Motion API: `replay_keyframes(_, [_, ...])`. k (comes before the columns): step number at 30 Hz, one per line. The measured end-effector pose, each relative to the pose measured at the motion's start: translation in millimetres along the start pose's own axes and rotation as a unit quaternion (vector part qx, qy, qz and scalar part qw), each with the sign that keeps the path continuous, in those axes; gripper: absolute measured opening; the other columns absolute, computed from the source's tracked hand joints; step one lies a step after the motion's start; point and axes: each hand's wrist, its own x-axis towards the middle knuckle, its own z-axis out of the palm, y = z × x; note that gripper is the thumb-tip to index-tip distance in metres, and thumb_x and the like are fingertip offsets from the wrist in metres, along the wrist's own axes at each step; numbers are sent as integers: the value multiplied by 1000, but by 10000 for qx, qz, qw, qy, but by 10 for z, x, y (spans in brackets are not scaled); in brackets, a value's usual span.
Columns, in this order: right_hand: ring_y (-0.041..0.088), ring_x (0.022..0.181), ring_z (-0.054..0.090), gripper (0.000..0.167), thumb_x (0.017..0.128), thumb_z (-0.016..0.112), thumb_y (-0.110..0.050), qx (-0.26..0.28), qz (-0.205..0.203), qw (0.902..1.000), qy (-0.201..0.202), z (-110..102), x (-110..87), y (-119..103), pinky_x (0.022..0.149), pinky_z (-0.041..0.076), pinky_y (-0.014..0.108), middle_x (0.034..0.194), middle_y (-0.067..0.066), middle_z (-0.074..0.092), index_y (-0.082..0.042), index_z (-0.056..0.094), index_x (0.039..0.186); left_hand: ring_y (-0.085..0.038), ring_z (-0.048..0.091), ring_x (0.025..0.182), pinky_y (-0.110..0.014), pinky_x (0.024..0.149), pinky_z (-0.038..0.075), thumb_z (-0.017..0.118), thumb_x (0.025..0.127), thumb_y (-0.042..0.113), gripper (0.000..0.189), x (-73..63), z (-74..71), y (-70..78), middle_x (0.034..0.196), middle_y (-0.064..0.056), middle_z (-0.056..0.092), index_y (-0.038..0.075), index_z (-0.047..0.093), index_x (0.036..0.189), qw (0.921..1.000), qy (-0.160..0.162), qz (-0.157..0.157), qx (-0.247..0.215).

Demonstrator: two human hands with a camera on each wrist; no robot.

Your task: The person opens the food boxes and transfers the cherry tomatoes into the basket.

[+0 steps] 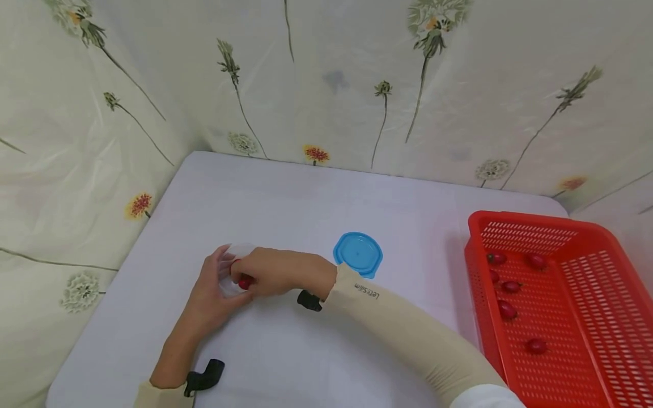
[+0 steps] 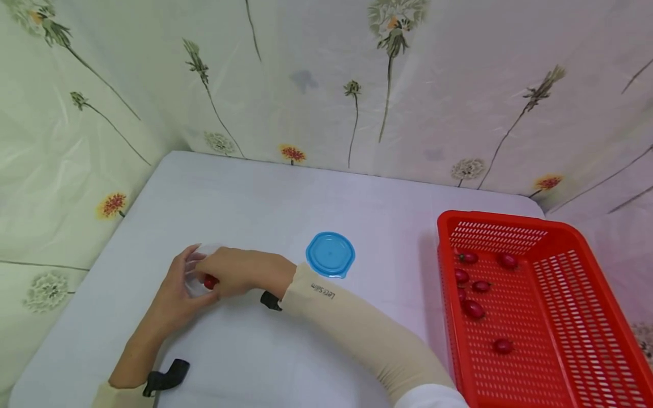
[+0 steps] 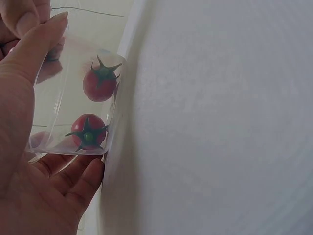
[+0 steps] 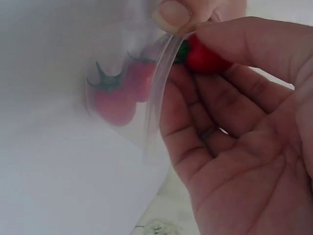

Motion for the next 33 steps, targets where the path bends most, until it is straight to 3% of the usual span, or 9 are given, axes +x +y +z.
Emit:
replay_keyframes(8, [6, 91, 60, 26, 99, 73, -14, 281, -551, 9956, 710, -37, -86, 122, 83, 49, 12, 103, -6, 68, -8, 74, 124, -36, 45, 141, -64, 114, 39, 90, 84, 31, 107, -3, -4, 24, 152, -13, 43, 15, 20, 163, 10000, -29, -69, -9])
replay_keyframes(15, [3, 91, 62, 24, 95, 78, -17, 928, -175, 9907, 975, -58, -235, 168, 82, 53, 14, 102, -10, 69, -14, 65, 116, -36, 44, 141, -64, 114, 39, 91, 82, 37, 111, -5, 7, 48, 153, -14, 44, 16, 19, 163, 9998, -16, -191, 32])
replay_keyframes(21, [6, 87, 61, 16, 95, 78, -18, 805, -225, 9897, 1162, -102, -354, 194, 80, 54, 17, 94, -11, 66, -17, 67, 107, -37, 43, 141, -64, 114, 39, 92, 81, 36, 112, -14, 9, 57, 152, -14, 45, 17, 18, 164, 9994, -44, -338, 49])
replay_keyframes(33, [10, 93, 63, 20, 94, 79, -19, 901, -37, 9859, 1412, -141, -782, 254, 81, 60, 32, 101, -10, 64, -18, 68, 111, -38, 42, 143, -64, 114, 39, 93, 79, 42, 117, 2, 20, 76, 154, -16, 43, 18, 16, 165, 9980, -77, -594, 185])
